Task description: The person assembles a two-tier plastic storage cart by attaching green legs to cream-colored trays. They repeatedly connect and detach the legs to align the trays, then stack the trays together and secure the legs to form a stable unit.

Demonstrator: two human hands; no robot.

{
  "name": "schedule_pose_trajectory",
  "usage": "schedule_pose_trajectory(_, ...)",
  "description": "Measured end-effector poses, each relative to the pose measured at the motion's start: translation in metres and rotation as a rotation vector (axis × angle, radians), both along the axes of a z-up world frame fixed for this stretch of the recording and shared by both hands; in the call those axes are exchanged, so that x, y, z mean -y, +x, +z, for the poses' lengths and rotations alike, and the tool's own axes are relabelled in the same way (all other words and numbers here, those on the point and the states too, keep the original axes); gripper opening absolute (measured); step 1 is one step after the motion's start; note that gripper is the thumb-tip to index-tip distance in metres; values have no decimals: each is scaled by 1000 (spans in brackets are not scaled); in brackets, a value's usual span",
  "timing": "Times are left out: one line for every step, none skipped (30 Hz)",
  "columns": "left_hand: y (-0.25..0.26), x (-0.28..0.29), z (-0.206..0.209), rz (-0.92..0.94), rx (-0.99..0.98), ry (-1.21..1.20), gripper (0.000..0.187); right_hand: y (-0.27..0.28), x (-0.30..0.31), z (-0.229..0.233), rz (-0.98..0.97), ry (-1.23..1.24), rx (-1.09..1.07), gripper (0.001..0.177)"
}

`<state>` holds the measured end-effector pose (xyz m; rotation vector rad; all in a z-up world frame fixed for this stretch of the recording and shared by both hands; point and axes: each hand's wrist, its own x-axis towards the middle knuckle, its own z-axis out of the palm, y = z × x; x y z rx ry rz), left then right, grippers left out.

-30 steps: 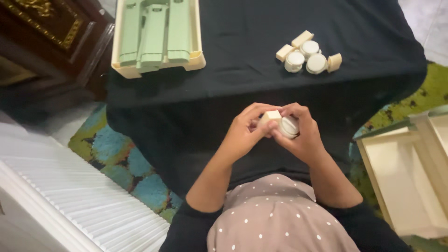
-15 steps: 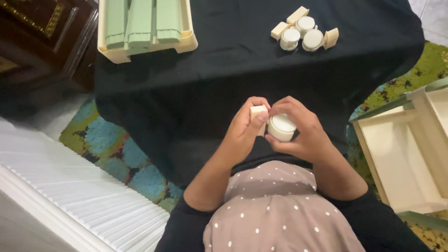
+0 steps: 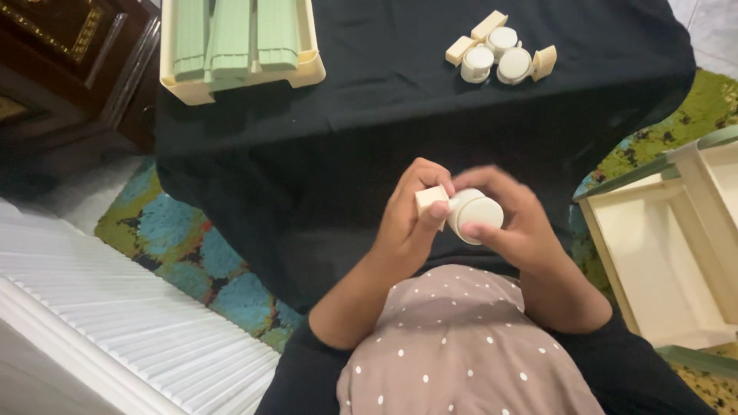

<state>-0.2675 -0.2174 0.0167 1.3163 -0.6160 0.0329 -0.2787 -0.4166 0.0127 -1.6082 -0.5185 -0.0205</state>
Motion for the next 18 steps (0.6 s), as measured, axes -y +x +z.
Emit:
schedule_pose_trajectory(0,1,0,28,45,27,36,0,-1,-1,-10,-29,-34,45)
schedule_pose_trajectory(1,1,1,56,90,55,39,0,-2,-3,-19,-58,-67,46)
schedule_pose_trajectory(0,2,1,84,129,84,42,-1,-3,-5,-29,-85,-106,48)
schedule_pose_trajectory(0,2,1,95,140,111,43,-2,-3,-6,-33,-83,-99,47)
schedule_pose_trajectory(-1,1,1,103,148,137,45,-4,-3,-8,-39,-81,-96,46)
schedule_pose_trajectory(-2,1,1,111,156,164,47,-5,-4,-9,-45,-79,-92,46)
schedule_pose_trajectory(-3,1,1,124,180,173,47,-5,-4,-10,-49,-115,-51,43)
schedule_pose_trajectory(-3,1,2,136,205,183,47,-4,-4,-10,-53,-151,-9,41)
schedule_pose_trajectory(-4,1,2,149,229,192,47,-4,-4,-10,-57,-187,33,39)
schedule_pose_trajectory(-5,1,3,141,204,184,48,-6,-4,-8,-67,-193,88,37)
schedule_pose_trajectory(-6,1,5,134,180,177,48,-7,-5,-7,-77,-197,144,36)
schedule_pose_trajectory(-7,1,6,126,156,170,48,-7,-6,-5,-86,-202,200,35)
schedule_pose_trajectory(-7,1,6,120,160,174,48,-8,-7,-4,-98,-203,212,34)
schedule_pose_trajectory(-8,1,6,114,165,178,48,-10,-8,-3,-110,-205,224,34)
schedule_pose_trajectory(-9,1,6,108,171,182,49,-11,-9,-2,-123,-207,237,34)
schedule_pose_trajectory(-9,0,5,109,173,190,49,-11,-10,-2,-125,-207,261,34)
schedule_pose_trajectory(-9,1,5,111,175,198,50,-10,-11,-2,-127,-208,285,34)
schedule_pose_trajectory(-9,1,4,113,178,206,50,-10,-11,-3,-129,-209,309,34)
